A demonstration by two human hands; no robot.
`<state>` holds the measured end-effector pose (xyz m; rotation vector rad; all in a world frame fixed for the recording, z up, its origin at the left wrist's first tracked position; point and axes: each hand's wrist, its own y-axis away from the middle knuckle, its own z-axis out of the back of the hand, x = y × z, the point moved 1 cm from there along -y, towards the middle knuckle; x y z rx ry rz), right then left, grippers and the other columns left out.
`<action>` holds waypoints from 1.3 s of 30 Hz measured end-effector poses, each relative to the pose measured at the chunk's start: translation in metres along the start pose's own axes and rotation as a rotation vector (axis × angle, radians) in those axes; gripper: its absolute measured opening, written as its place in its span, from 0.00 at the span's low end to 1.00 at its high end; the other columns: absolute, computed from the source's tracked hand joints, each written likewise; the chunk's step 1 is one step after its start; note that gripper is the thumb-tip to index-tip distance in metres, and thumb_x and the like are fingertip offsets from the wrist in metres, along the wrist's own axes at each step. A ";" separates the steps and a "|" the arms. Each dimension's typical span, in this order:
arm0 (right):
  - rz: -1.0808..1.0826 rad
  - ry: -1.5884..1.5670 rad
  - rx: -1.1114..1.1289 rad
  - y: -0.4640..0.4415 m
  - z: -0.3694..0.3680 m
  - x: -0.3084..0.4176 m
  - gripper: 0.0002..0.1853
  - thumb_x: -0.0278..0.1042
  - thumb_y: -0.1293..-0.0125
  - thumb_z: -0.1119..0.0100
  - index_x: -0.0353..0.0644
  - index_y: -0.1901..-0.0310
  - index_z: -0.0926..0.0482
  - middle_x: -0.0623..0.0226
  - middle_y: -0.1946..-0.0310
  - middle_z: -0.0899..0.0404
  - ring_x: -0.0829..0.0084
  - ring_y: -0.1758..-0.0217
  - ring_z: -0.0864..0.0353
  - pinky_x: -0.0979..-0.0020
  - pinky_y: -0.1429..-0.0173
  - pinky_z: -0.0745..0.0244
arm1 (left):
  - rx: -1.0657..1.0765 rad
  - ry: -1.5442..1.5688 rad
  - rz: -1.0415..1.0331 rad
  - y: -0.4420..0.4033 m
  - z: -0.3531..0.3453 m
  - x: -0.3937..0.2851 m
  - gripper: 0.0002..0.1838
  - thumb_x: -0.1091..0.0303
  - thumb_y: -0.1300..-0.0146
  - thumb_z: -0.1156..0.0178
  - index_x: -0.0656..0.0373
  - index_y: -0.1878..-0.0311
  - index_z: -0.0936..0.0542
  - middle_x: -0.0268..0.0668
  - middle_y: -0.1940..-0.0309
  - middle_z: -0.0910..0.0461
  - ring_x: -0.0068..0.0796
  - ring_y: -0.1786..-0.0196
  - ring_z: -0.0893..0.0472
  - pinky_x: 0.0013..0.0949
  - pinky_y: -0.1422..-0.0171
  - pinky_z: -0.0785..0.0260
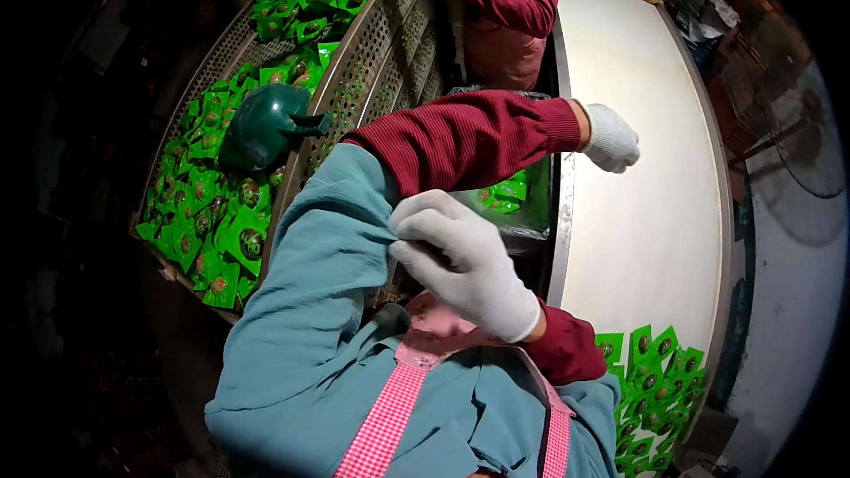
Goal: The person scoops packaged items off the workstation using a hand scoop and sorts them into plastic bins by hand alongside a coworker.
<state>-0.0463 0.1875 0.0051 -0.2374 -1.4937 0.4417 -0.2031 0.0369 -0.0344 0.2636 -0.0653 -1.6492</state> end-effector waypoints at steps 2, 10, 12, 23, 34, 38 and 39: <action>-0.040 -0.265 -0.040 0.005 0.004 -0.002 0.02 0.17 0.38 0.44 0.32 0.64 0.26 0.59 0.55 0.22 0.75 0.56 0.24 0.73 0.50 0.28 | 0.024 -0.052 -0.043 -0.003 0.006 0.001 0.16 0.60 0.42 0.48 0.57 0.58 0.16 0.46 0.60 0.17 0.48 0.56 0.18 0.48 0.51 0.27; 0.046 -0.923 0.022 -0.001 0.002 0.011 0.10 0.13 0.38 0.48 0.31 0.55 0.28 0.53 0.55 0.21 0.73 0.54 0.22 0.72 0.48 0.27 | 0.025 -0.055 -0.102 -0.025 0.026 0.005 0.16 0.60 0.42 0.48 0.57 0.58 0.16 0.46 0.60 0.17 0.48 0.57 0.18 0.48 0.51 0.27; 0.060 -0.959 0.076 -0.001 0.005 0.014 0.10 0.13 0.38 0.48 0.31 0.55 0.28 0.54 0.55 0.21 0.73 0.55 0.22 0.73 0.48 0.27 | 0.007 -0.060 -0.107 -0.030 0.032 0.005 0.16 0.60 0.42 0.48 0.57 0.58 0.16 0.46 0.61 0.17 0.48 0.57 0.18 0.48 0.51 0.27; 0.062 -1.035 0.178 0.029 -0.009 0.045 0.11 0.15 0.37 0.48 0.30 0.53 0.28 0.54 0.57 0.21 0.74 0.57 0.22 0.73 0.52 0.27 | -0.059 -0.037 -0.097 -0.051 0.023 -0.038 0.16 0.60 0.42 0.48 0.57 0.59 0.16 0.46 0.61 0.17 0.48 0.58 0.18 0.49 0.52 0.27; 0.094 -1.124 0.249 0.031 -0.006 0.046 0.12 0.16 0.36 0.47 0.28 0.50 0.29 0.55 0.59 0.20 0.74 0.60 0.22 0.74 0.56 0.27 | -0.106 -0.020 -0.122 -0.069 0.017 -0.050 0.16 0.60 0.43 0.48 0.58 0.59 0.16 0.46 0.62 0.17 0.48 0.59 0.18 0.49 0.53 0.26; 0.117 -1.165 0.322 0.029 -0.007 0.045 0.13 0.16 0.36 0.47 0.28 0.50 0.29 0.55 0.60 0.20 0.74 0.61 0.22 0.74 0.58 0.27 | -0.119 -0.025 -0.133 -0.079 0.016 -0.052 0.16 0.60 0.43 0.47 0.58 0.60 0.16 0.46 0.63 0.17 0.49 0.59 0.18 0.49 0.53 0.26; 0.123 -1.184 0.342 0.028 -0.007 0.045 0.13 0.17 0.36 0.47 0.28 0.49 0.29 0.55 0.60 0.20 0.74 0.61 0.22 0.74 0.58 0.27 | -0.123 -0.022 -0.136 -0.080 0.015 -0.053 0.16 0.60 0.43 0.47 0.58 0.60 0.16 0.46 0.63 0.17 0.49 0.59 0.18 0.49 0.53 0.26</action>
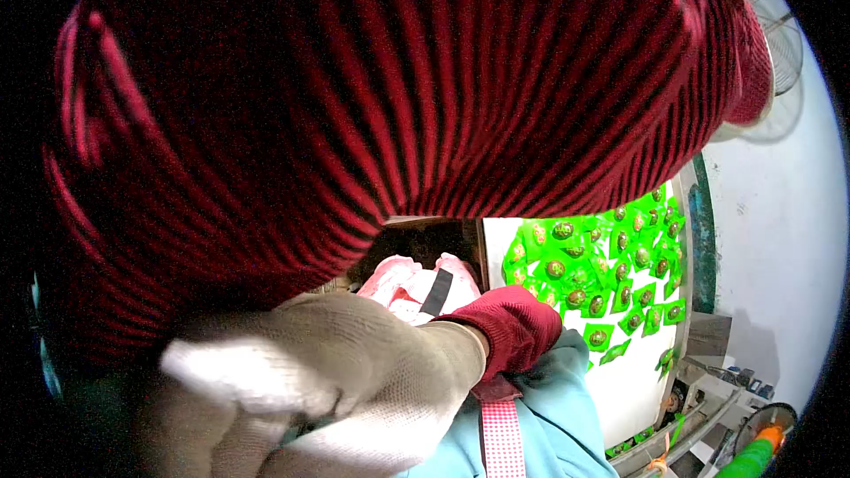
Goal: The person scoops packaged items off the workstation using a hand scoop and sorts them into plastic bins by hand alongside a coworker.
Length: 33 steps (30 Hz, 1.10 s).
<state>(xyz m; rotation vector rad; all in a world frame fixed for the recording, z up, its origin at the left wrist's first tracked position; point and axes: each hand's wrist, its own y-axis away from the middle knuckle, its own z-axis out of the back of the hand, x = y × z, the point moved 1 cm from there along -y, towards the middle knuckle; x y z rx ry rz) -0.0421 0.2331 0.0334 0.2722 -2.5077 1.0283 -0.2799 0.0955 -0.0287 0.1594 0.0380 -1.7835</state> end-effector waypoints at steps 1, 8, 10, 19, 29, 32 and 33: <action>-0.003 -0.022 0.021 0.000 0.000 0.001 0.13 0.17 0.36 0.47 0.28 0.49 0.29 0.56 0.60 0.20 0.74 0.61 0.22 0.75 0.59 0.27 | -0.001 -0.003 -0.003 -0.001 0.000 0.001 0.16 0.60 0.43 0.47 0.58 0.60 0.16 0.46 0.63 0.17 0.49 0.59 0.18 0.49 0.53 0.26; -0.082 -0.161 0.196 -0.005 0.002 -0.004 0.14 0.18 0.35 0.46 0.27 0.48 0.29 0.56 0.62 0.19 0.75 0.63 0.22 0.75 0.61 0.27 | -0.027 -0.004 -0.019 -0.011 -0.001 0.003 0.16 0.59 0.43 0.47 0.58 0.60 0.16 0.46 0.63 0.17 0.49 0.60 0.18 0.49 0.54 0.26; -0.111 -0.165 0.162 -0.001 0.007 -0.004 0.15 0.18 0.35 0.46 0.26 0.47 0.29 0.56 0.62 0.19 0.75 0.63 0.22 0.75 0.62 0.27 | -0.045 0.008 -0.019 -0.012 -0.006 0.002 0.16 0.59 0.43 0.47 0.58 0.60 0.16 0.46 0.64 0.17 0.49 0.60 0.18 0.49 0.54 0.26; -0.435 0.574 -0.413 -0.008 0.038 -0.013 0.14 0.23 0.32 0.45 0.33 0.46 0.29 0.63 0.55 0.20 0.75 0.49 0.20 0.75 0.45 0.26 | -0.177 0.080 0.063 0.065 -0.034 0.005 0.16 0.59 0.44 0.47 0.58 0.61 0.16 0.46 0.64 0.17 0.49 0.61 0.18 0.49 0.54 0.26; 0.091 1.950 -0.009 -0.124 0.108 -0.061 0.26 0.33 0.45 0.34 0.37 0.46 0.31 0.54 0.50 0.26 0.53 0.48 0.25 0.58 0.45 0.28 | -0.049 0.645 0.396 0.236 -0.187 0.032 0.17 0.58 0.42 0.45 0.58 0.54 0.19 0.50 0.58 0.18 0.52 0.58 0.19 0.47 0.53 0.26; 0.073 2.235 0.155 -0.159 0.133 -0.095 0.26 0.44 0.47 0.33 0.40 0.51 0.30 0.57 0.55 0.27 0.58 0.49 0.26 0.59 0.48 0.31 | -0.064 0.718 0.460 0.265 -0.226 0.025 0.18 0.57 0.41 0.45 0.58 0.52 0.20 0.49 0.56 0.19 0.51 0.55 0.20 0.46 0.50 0.28; 0.064 2.330 0.195 -0.165 0.142 -0.107 0.25 0.46 0.48 0.34 0.40 0.53 0.29 0.59 0.58 0.26 0.60 0.52 0.25 0.60 0.52 0.30 | -0.066 0.735 0.472 0.274 -0.237 0.024 0.19 0.57 0.40 0.46 0.58 0.51 0.21 0.49 0.55 0.20 0.51 0.54 0.21 0.46 0.48 0.28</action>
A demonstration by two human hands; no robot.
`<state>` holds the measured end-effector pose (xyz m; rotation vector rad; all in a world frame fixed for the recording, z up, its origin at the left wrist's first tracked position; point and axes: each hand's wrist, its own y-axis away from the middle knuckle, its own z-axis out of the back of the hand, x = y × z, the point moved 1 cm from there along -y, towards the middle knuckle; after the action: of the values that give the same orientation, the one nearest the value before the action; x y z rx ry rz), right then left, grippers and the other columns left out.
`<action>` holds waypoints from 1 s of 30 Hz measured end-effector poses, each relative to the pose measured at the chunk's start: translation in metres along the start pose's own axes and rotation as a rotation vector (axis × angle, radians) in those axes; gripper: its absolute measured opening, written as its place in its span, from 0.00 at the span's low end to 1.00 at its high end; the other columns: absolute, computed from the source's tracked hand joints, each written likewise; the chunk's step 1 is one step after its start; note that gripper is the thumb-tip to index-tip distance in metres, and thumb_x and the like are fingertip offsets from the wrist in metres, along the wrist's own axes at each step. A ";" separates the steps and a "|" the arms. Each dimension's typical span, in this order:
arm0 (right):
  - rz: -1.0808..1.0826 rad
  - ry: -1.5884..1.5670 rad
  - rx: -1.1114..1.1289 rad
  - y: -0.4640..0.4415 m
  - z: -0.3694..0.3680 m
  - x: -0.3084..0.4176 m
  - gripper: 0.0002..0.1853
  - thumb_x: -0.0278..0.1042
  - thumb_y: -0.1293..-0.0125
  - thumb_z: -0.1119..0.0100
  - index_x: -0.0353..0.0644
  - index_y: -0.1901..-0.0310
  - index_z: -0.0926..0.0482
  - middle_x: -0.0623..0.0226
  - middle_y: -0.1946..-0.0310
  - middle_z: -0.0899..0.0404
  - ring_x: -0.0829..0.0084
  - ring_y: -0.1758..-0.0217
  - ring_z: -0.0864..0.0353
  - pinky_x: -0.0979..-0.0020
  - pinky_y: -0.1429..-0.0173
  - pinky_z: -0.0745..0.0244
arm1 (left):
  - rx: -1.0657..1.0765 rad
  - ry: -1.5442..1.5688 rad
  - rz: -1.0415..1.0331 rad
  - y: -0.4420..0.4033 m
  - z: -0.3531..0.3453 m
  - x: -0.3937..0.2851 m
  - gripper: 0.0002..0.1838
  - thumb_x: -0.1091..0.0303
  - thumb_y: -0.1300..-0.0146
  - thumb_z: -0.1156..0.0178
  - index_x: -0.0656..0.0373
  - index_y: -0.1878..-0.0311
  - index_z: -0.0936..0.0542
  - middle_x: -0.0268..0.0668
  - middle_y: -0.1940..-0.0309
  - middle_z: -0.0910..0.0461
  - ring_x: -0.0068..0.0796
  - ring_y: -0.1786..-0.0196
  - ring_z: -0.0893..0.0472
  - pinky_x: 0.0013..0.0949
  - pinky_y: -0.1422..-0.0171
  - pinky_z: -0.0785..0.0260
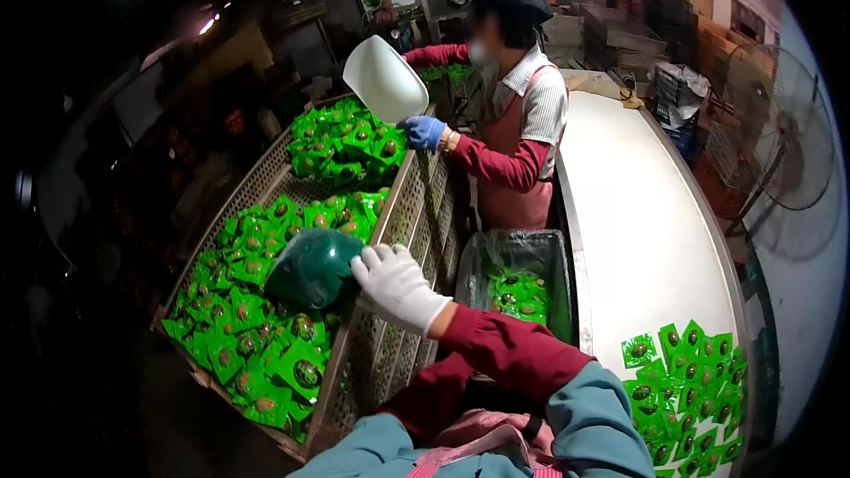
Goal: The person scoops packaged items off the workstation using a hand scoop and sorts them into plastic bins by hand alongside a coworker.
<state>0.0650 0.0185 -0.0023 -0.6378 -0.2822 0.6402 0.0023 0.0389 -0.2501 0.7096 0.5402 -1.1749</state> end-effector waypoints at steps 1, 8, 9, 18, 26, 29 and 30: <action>-0.001 0.032 0.109 -0.006 -0.009 0.001 0.25 0.48 0.49 0.33 0.41 0.55 0.28 0.60 0.60 0.25 0.62 0.53 0.24 0.60 0.53 0.30 | -0.006 0.020 0.015 0.007 -0.005 0.006 0.19 0.57 0.40 0.46 0.58 0.50 0.21 0.49 0.54 0.20 0.51 0.53 0.21 0.45 0.47 0.29; 0.088 0.137 0.167 -0.010 -0.014 -0.008 0.07 0.34 0.41 0.46 0.41 0.67 0.28 0.66 0.77 0.25 0.68 0.76 0.20 0.68 0.76 0.30 | -0.055 0.109 0.090 0.040 -0.039 0.039 0.22 0.56 0.37 0.47 0.58 0.44 0.24 0.49 0.49 0.22 0.50 0.45 0.24 0.42 0.39 0.34; 0.080 0.109 0.139 -0.007 -0.012 -0.010 0.07 0.34 0.41 0.46 0.41 0.67 0.28 0.66 0.77 0.25 0.68 0.76 0.20 0.67 0.75 0.29 | -0.060 0.119 0.097 0.045 -0.044 0.043 0.22 0.56 0.37 0.47 0.58 0.44 0.24 0.49 0.48 0.22 0.49 0.44 0.25 0.42 0.38 0.34; -0.236 -0.264 0.002 0.092 0.059 -0.043 0.28 0.30 0.48 0.35 0.41 0.44 0.30 0.58 0.61 0.24 0.54 0.60 0.22 0.60 0.57 0.27 | -0.151 0.159 0.159 0.054 -0.063 0.062 0.22 0.54 0.35 0.49 0.59 0.46 0.23 0.51 0.48 0.23 0.49 0.43 0.25 0.42 0.36 0.36; -1.006 -0.840 -0.512 0.268 -0.008 -0.050 0.08 0.33 0.36 0.39 0.41 0.59 0.22 0.72 0.74 0.25 0.72 0.72 0.24 0.68 0.70 0.30 | -0.276 0.171 -0.094 -0.002 -0.074 0.061 0.17 0.59 0.36 0.47 0.61 0.52 0.21 0.49 0.53 0.22 0.48 0.46 0.25 0.41 0.38 0.35; -1.405 -1.170 -0.572 0.297 0.007 -0.052 0.20 0.51 0.30 0.47 0.51 0.78 0.30 0.83 0.84 0.38 0.85 0.86 0.43 0.78 0.81 0.49 | -0.236 0.030 0.064 -0.045 -0.037 0.003 0.14 0.62 0.40 0.44 0.59 0.54 0.22 0.47 0.53 0.23 0.49 0.46 0.26 0.43 0.40 0.34; -1.448 -1.315 -0.620 0.321 0.001 -0.055 0.22 0.56 0.29 0.51 0.54 0.79 0.32 0.84 0.85 0.41 0.85 0.88 0.47 0.78 0.82 0.53 | -0.096 -0.095 0.210 -0.050 -0.011 -0.039 0.14 0.63 0.42 0.43 0.58 0.54 0.22 0.46 0.52 0.23 0.49 0.46 0.26 0.44 0.41 0.33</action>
<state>-0.1274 0.1837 -0.2067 -0.3356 -1.9965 -0.5926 -0.0575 0.0605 -0.2407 0.6097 0.4283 -0.9751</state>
